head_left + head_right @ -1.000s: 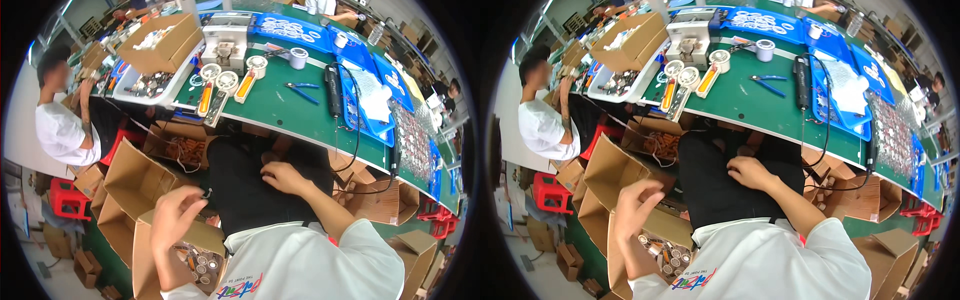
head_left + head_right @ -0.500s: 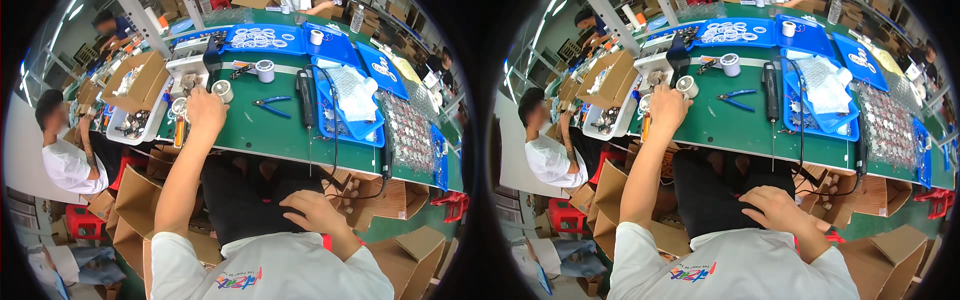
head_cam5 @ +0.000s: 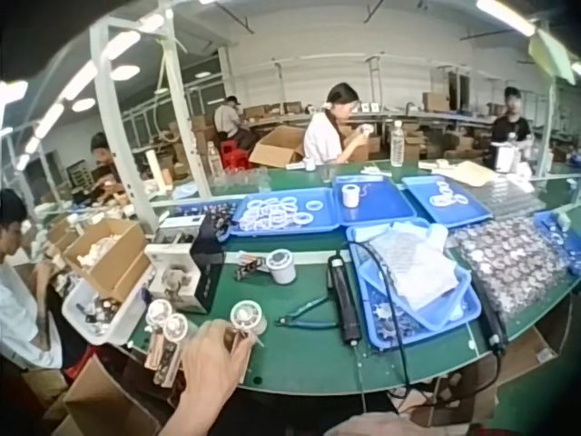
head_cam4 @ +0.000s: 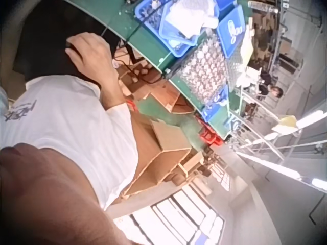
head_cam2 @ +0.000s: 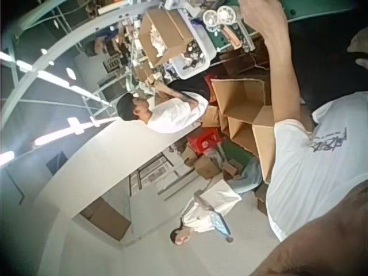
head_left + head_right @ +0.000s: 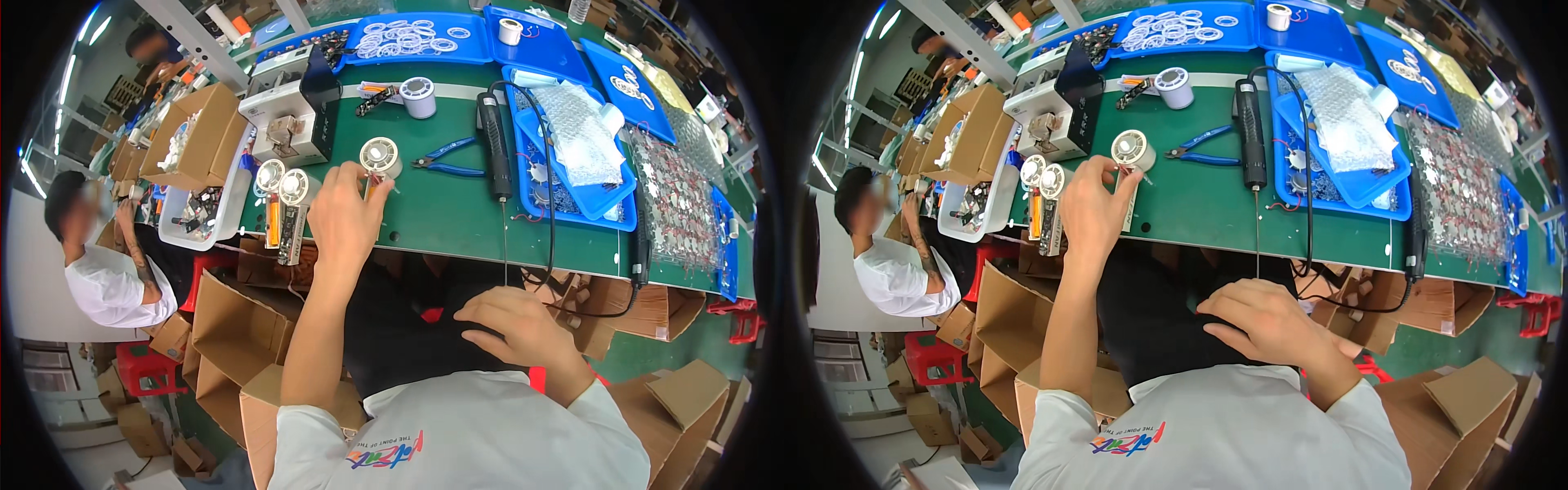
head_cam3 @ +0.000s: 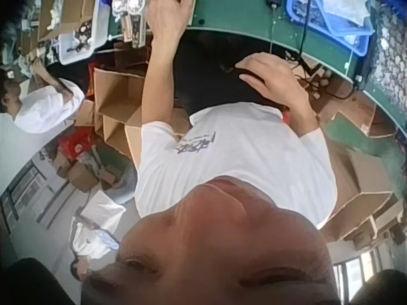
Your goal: Assembling components of portable handheld fans at a factory workstation.
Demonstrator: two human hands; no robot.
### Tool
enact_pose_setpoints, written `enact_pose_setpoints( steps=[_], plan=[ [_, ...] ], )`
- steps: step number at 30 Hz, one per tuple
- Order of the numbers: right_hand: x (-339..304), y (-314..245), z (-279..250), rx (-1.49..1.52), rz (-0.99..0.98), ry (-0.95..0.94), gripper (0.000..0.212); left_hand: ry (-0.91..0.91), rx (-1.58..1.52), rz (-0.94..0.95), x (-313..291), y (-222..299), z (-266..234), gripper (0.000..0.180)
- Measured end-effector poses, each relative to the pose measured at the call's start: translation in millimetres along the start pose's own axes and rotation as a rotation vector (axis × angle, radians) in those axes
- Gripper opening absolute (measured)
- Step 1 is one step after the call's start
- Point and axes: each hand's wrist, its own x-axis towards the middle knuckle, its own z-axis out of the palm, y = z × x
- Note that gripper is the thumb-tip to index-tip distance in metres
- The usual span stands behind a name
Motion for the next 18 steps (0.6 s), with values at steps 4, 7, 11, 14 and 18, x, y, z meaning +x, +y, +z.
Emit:
enact_pose_setpoints(
  steps=[4,7,11,14,18],
  plan=[
    [10.9,0.1,-0.3,-0.011,0.023,-0.017,0.022,0.051,-0.269,-0.064,0.3,-11.5,7.2,0.021],
    [15.3,-0.5,-3.1,-0.045,0.037,-0.025,0.020,-0.073,-0.639,-0.252,4.1,-17.0,8.0,0.013],
    [13.6,14.8,-11.4,-0.096,0.073,0.032,0.020,-0.022,-0.768,-0.159,7.4,-24.1,39.5,0.013],
    [0.6,44.8,-25.8,-0.147,0.048,0.020,0.021,-0.009,-0.927,-0.312,-3.2,-16.7,50.4,0.014],
    [-10.1,67.4,-29.6,-0.100,-0.017,-0.039,0.021,-0.011,-0.887,-0.327,-9.3,-9.1,51.8,0.018]
  ],
)
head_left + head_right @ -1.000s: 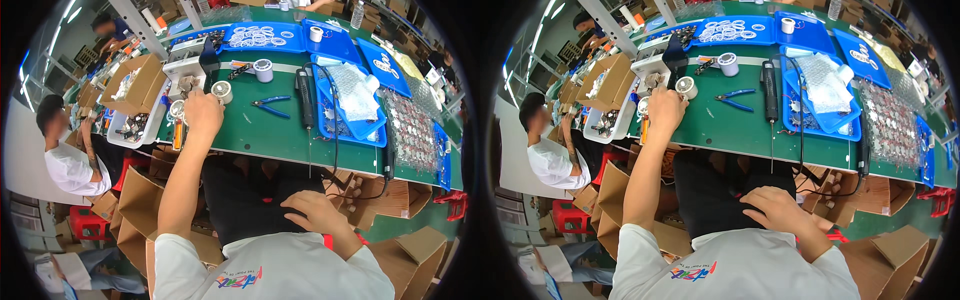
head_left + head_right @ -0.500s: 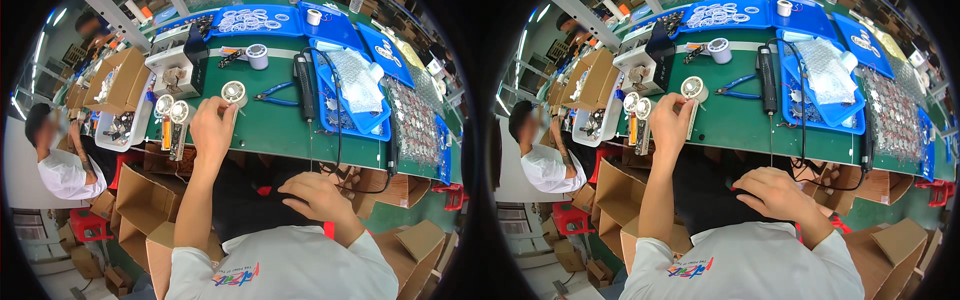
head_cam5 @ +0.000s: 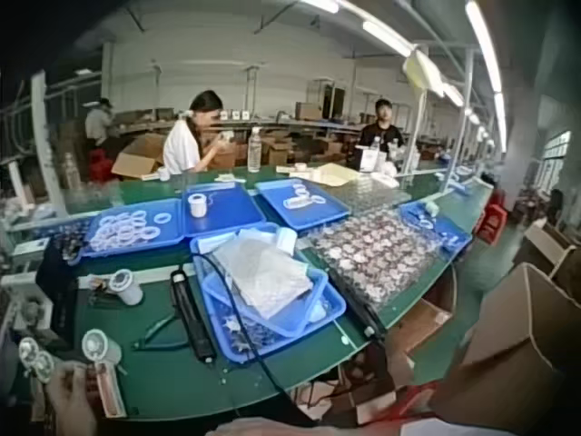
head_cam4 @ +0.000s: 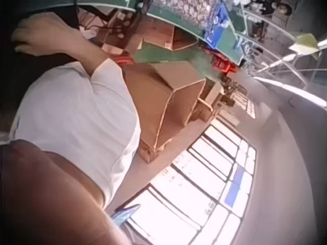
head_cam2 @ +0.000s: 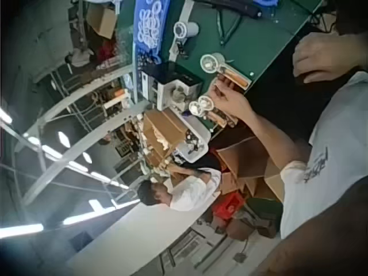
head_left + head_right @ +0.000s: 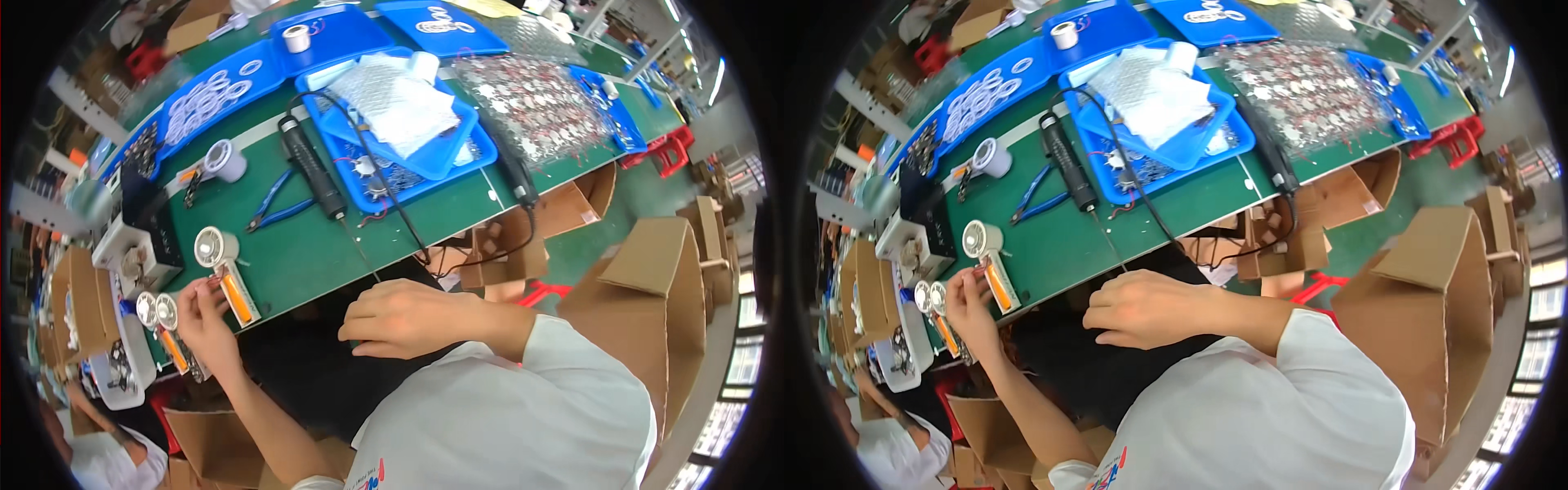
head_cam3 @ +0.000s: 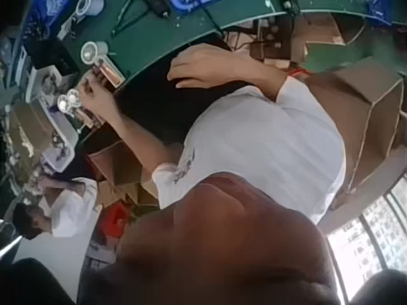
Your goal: Assembling components of portable handheld fans at a factory workstation.
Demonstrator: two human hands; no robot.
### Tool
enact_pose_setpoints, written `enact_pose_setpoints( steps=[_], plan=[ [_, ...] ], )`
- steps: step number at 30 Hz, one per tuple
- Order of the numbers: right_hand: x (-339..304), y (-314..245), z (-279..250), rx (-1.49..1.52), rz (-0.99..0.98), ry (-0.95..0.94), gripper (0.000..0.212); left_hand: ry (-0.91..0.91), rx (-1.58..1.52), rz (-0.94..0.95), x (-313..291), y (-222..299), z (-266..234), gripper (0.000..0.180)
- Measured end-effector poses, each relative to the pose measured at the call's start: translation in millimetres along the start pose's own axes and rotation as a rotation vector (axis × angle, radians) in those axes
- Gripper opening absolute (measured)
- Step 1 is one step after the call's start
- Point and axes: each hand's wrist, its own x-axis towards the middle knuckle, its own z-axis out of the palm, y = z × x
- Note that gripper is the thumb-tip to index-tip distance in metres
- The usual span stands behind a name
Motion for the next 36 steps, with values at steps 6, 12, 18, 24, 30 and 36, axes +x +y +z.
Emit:
enact_pose_setpoints(
  steps=[6,12,18,24,30,36],
  plan=[
    [15.9,-30.3,4.0,-0.075,0.068,0.095,0.023,-0.003,0.231,0.064,-3.1,25.0,0.4,0.033],
    [32.6,-53.8,24.6,-0.041,0.073,0.031,0.024,-0.032,0.298,0.008,-3.0,19.3,-31.5,0.018],
    [43.4,-67.2,15.1,-0.055,0.091,0.067,0.023,0.033,0.287,0.112,-0.7,15.8,-50.6,0.010],
    [52.9,-52.4,-9.4,-0.197,0.266,0.232,0.022,0.121,0.162,0.208,-3.7,7.9,-58.6,0.009],
    [74.6,-39.6,-36.2,-0.275,0.401,0.286,0.021,0.158,0.102,0.162,-7.9,5.8,-63.8,0.015],
    [101.0,-38.3,-37.6,-0.374,0.351,0.165,0.018,-0.043,0.270,0.065,-6.7,25.1,-58.6,0.024]
  ],
)
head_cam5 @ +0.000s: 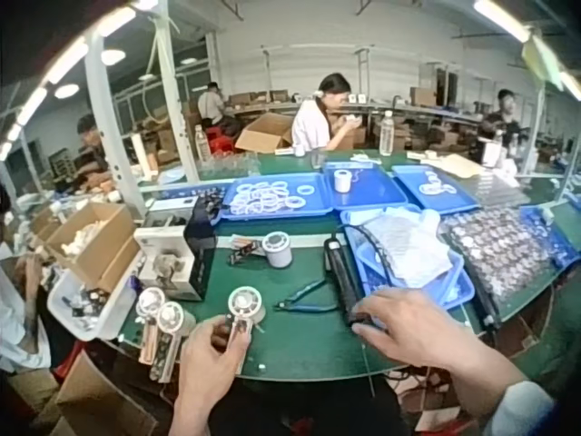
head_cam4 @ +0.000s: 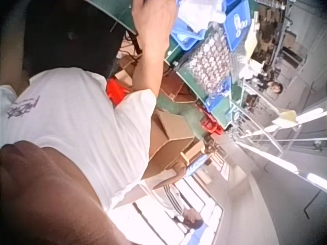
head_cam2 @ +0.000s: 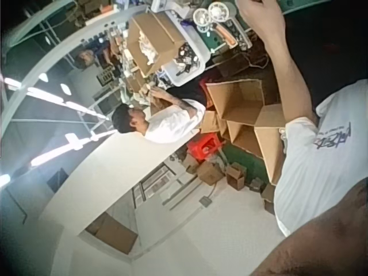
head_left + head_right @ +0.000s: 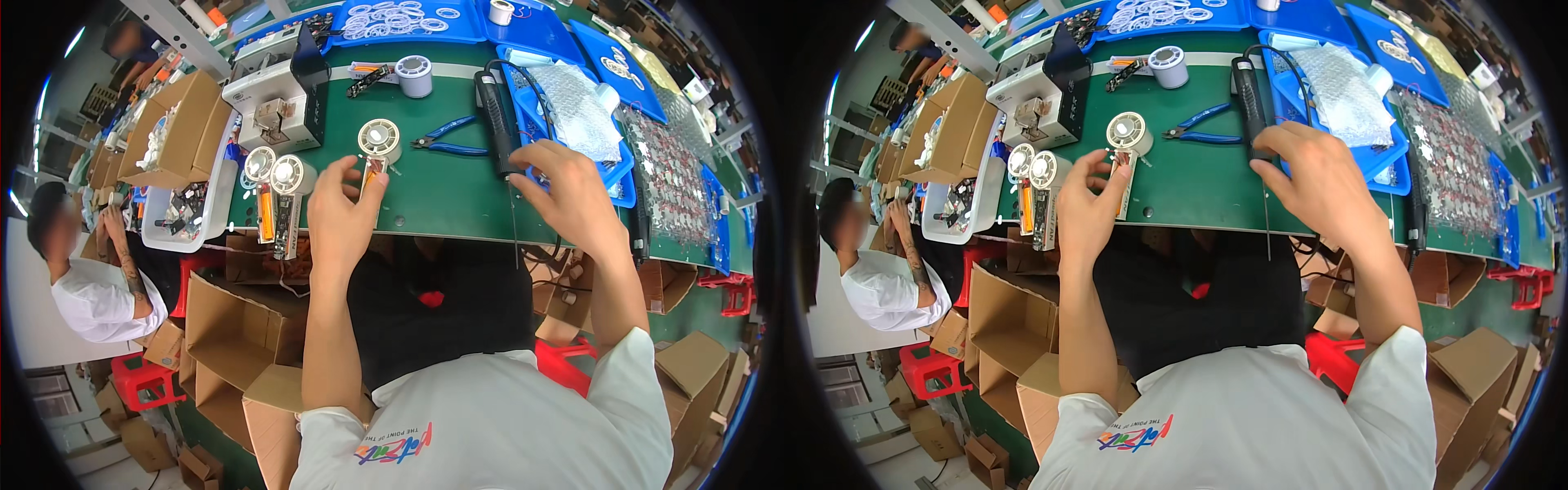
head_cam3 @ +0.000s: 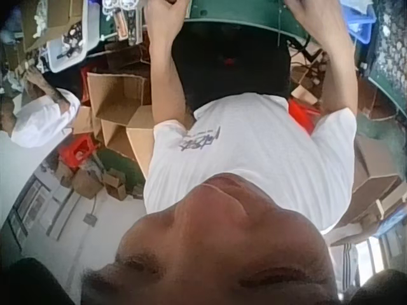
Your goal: Assembling components of portable handheld fans at a factory workstation.
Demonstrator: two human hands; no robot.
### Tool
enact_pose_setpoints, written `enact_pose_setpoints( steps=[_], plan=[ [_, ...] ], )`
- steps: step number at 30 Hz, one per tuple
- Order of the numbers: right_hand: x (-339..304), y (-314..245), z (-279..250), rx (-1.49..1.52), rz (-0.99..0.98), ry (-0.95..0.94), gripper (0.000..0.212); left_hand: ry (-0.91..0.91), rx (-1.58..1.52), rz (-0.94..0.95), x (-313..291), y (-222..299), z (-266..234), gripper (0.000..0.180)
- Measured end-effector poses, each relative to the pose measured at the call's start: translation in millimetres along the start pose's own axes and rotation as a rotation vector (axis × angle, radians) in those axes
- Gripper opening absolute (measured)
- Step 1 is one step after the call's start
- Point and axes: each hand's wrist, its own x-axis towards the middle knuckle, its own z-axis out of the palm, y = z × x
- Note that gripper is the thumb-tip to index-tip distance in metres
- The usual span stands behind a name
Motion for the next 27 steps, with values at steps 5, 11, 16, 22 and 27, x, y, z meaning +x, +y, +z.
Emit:
enact_pose_setpoints(
  steps=[5,11,16,22,27],
  plan=[
    [5.0,-15.1,13.2,0.085,-0.177,-0.082,0.018,-0.146,0.194,-0.092,1.3,-1.1,3.6,0.031],
    [11.4,-30.2,37.2,0.079,-0.194,0.022,0.024,0.004,0.199,0.252,-15.2,16.5,43.3,0.035],
    [5.9,-34.0,42.9,0.208,-0.296,0.225,0.020,0.142,-0.052,0.423,-46.5,45.6,74.5,0.037],
    [-2.7,-25.6,28.3,0.341,-0.301,0.455,0.013,-0.049,-0.338,0.264,-59.6,46.1,81.3,0.039],
    [-3.2,-23.5,9.8,0.510,-0.249,0.435,0.008,-0.476,-0.767,-0.071,-67.7,57.5,64.1,0.030]
  ],
)
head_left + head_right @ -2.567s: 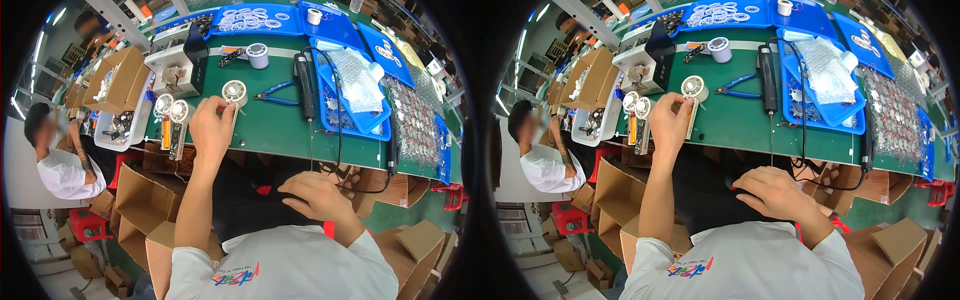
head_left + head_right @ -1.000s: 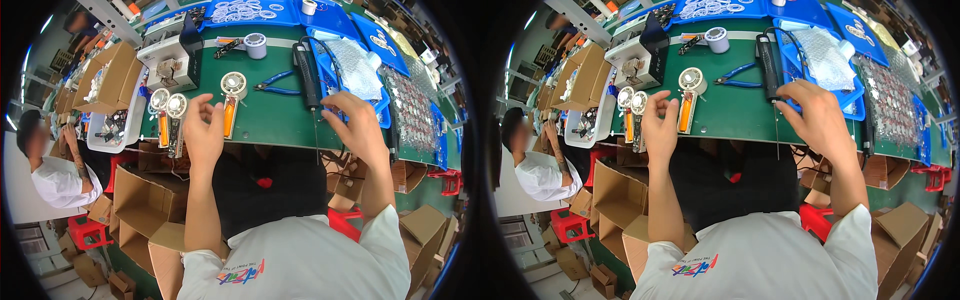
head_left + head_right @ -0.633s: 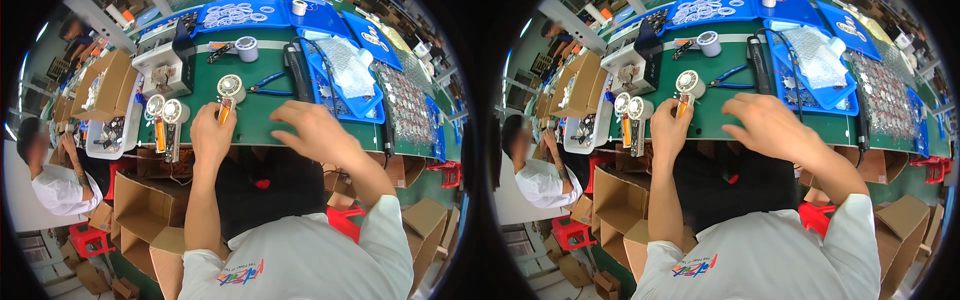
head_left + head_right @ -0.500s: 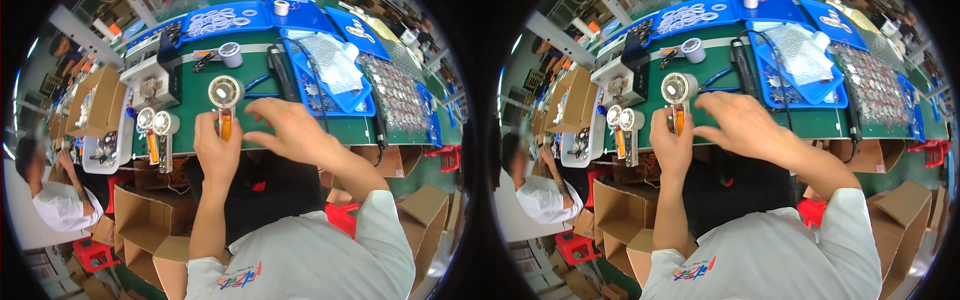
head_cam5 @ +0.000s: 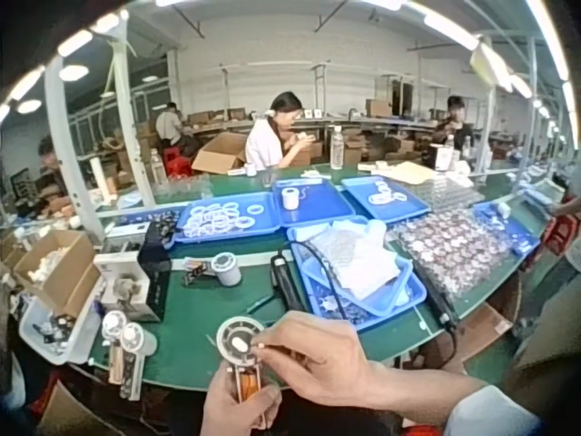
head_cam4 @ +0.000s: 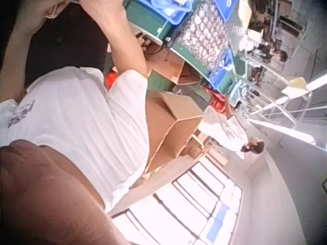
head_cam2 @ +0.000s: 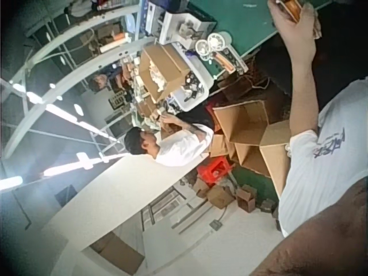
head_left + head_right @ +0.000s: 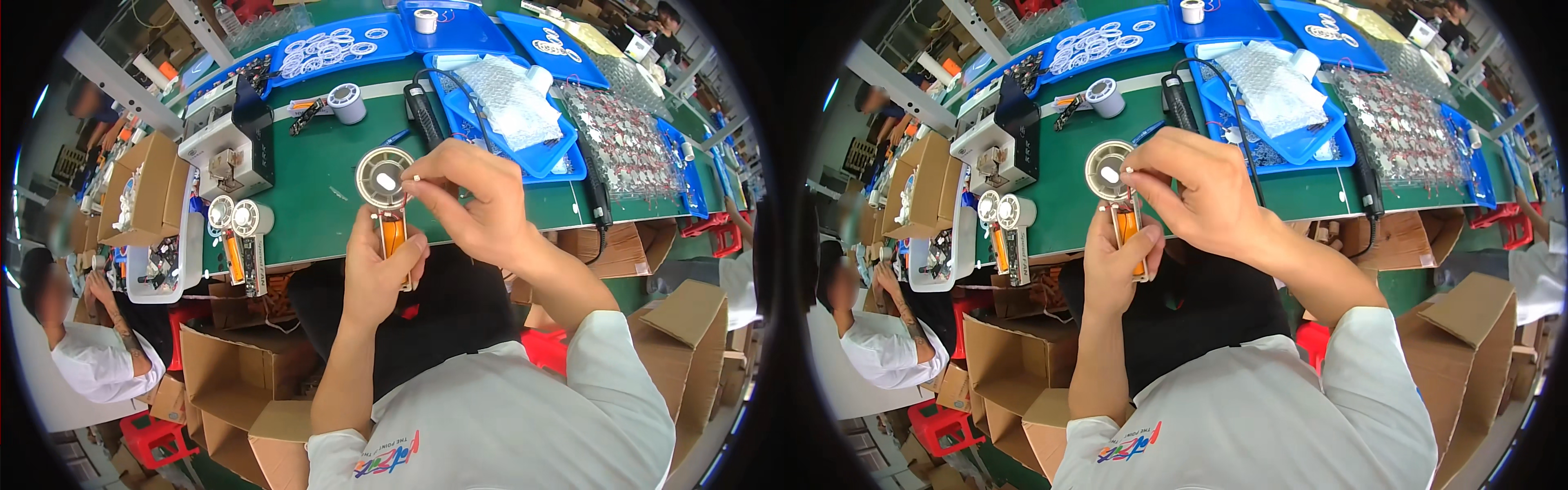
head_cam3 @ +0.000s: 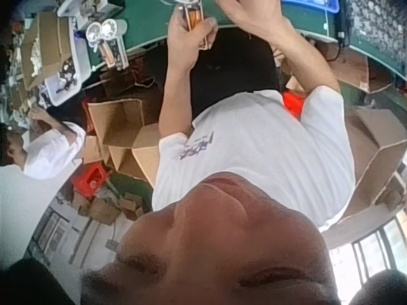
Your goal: Assembling components of portable handheld fans at a factory workstation.
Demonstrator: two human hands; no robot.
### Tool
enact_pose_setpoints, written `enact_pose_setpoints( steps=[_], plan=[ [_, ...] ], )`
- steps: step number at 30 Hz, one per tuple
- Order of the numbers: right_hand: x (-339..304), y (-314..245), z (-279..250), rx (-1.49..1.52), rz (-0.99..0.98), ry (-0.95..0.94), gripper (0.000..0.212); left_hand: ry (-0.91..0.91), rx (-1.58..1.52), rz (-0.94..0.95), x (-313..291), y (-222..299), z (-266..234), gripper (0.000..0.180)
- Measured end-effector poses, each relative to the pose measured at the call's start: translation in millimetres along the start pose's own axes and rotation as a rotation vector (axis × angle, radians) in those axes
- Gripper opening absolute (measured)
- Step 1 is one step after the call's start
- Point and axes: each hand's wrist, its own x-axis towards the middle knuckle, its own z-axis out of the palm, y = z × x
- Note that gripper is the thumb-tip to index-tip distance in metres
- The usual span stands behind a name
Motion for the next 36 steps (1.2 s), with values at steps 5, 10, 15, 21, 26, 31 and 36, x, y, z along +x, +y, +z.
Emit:
enact_pose_setpoints(
  steps=[5,10,15,21,26,31,36],
  plan=[
    [9.4,-1.6,-2.5,0.160,0.299,-0.029,0.006,-0.188,-0.612,-0.167,-0.4,-2.5,-3.7,0.027],
    [8.9,-5.0,1.8,0.173,0.395,0.100,0.003,0.011,-0.644,-0.153,-0.6,-5.4,4.8,0.046],
    [-13.9,-21.2,-9.2,0.080,0.274,-0.063,0.008,0.137,-0.600,-0.096,-2.5,-15.2,3.8,0.044],
    [-30.9,-20.0,22.7,0.000,0.195,-0.013,0.015,0.375,-0.262,0.111,-1.3,-21.8,28.3,0.042],
    [-28.3,-9.6,31.3,-0.124,-0.079,0.093,0.016,0.299,-0.171,0.199,-7.2,-27.9,28.9,0.043],
    [-34.0,-17.2,21.1,-0.024,-0.018,0.085,0.017,0.169,-0.408,0.054,-12.0,-29.5,4.6,0.045],
    [-29.0,-17.5,39.0,-0.051,-0.021,0.075,0.018,0.275,-0.116,0.254,-10.5,-32.5,10.8,0.043]
  ],
)
